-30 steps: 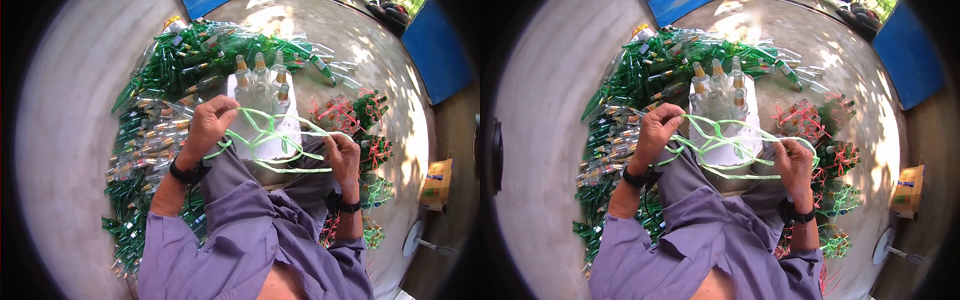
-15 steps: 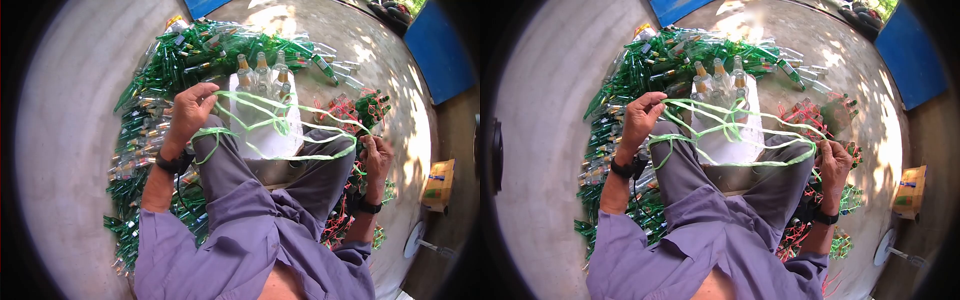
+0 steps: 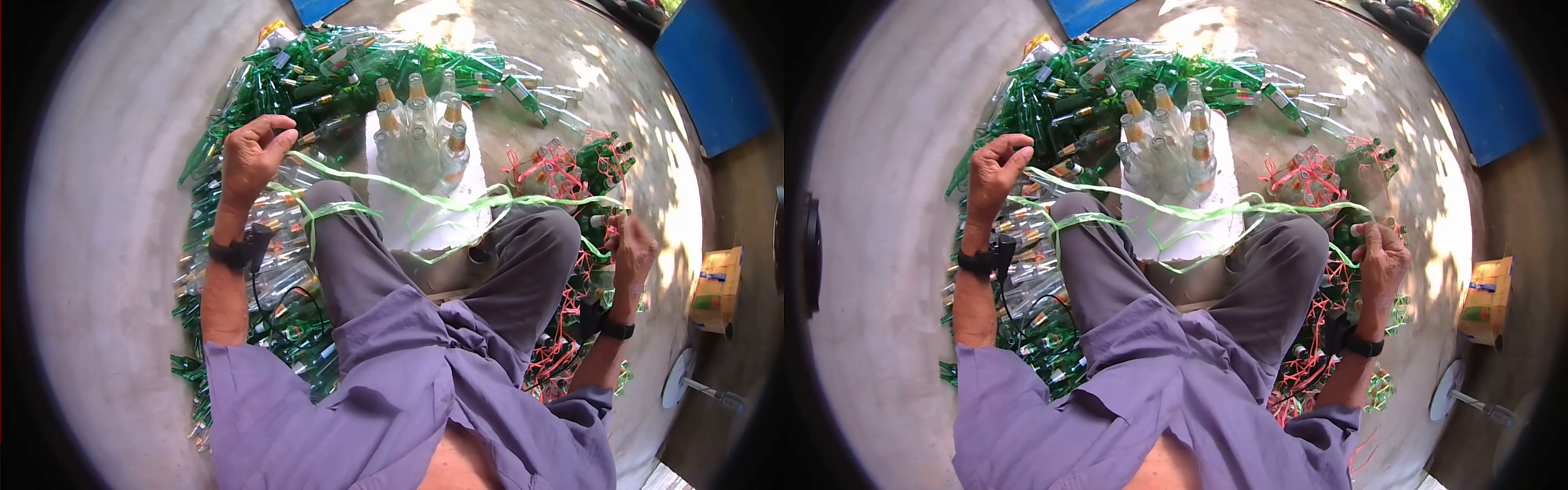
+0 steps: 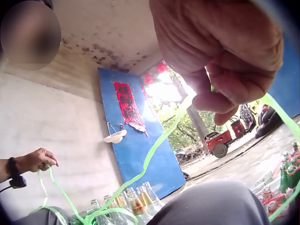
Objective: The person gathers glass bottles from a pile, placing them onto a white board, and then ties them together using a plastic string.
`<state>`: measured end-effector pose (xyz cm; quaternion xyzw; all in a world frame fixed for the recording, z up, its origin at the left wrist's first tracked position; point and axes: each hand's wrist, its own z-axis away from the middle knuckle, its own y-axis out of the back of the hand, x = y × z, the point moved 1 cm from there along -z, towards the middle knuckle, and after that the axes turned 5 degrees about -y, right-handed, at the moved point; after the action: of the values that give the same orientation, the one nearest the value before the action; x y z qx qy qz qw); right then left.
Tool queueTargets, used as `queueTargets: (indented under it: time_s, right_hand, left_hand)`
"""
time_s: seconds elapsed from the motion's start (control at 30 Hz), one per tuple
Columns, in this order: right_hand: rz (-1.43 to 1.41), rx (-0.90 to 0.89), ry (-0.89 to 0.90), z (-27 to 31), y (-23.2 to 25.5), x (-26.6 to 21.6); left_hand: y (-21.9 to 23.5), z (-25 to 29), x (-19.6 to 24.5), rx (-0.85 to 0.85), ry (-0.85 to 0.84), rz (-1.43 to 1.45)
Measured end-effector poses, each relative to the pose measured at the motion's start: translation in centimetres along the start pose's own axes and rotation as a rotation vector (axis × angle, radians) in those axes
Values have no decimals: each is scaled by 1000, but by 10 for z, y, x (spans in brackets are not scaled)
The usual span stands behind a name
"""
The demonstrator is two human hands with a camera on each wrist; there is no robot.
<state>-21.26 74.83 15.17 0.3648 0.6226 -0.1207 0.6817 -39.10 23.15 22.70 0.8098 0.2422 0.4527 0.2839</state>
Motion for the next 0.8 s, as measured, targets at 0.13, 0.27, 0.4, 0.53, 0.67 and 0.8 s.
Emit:
queueTargets:
  time_s: [0.13, 0.27, 0.4, 0.53, 0.67, 0.8]
  right_hand:
    - [-15, 139, -1, -14, 23, 7]
    - [-165, 170, 18, -13, 38, 10]
    - [-191, 189, 14, 0, 34, 8]
    - [-72, 186, 37, 12, 39, 11]
    - [-78, 308, 59, 13, 60, 44]
    - [-142, 383, -14, 14, 88, 92]
  left_hand:
    - [26, -4, -11, -65, 42, 35]
    - [32, 10, -32, -112, 138, 176]
    - [29, 43, -52, -264, 198, 1]
    - [49, 68, -69, -173, 271, -280]
    - [75, 104, -123, 13, 338, -237]
    - [86, 157, -190, 15, 509, -185]
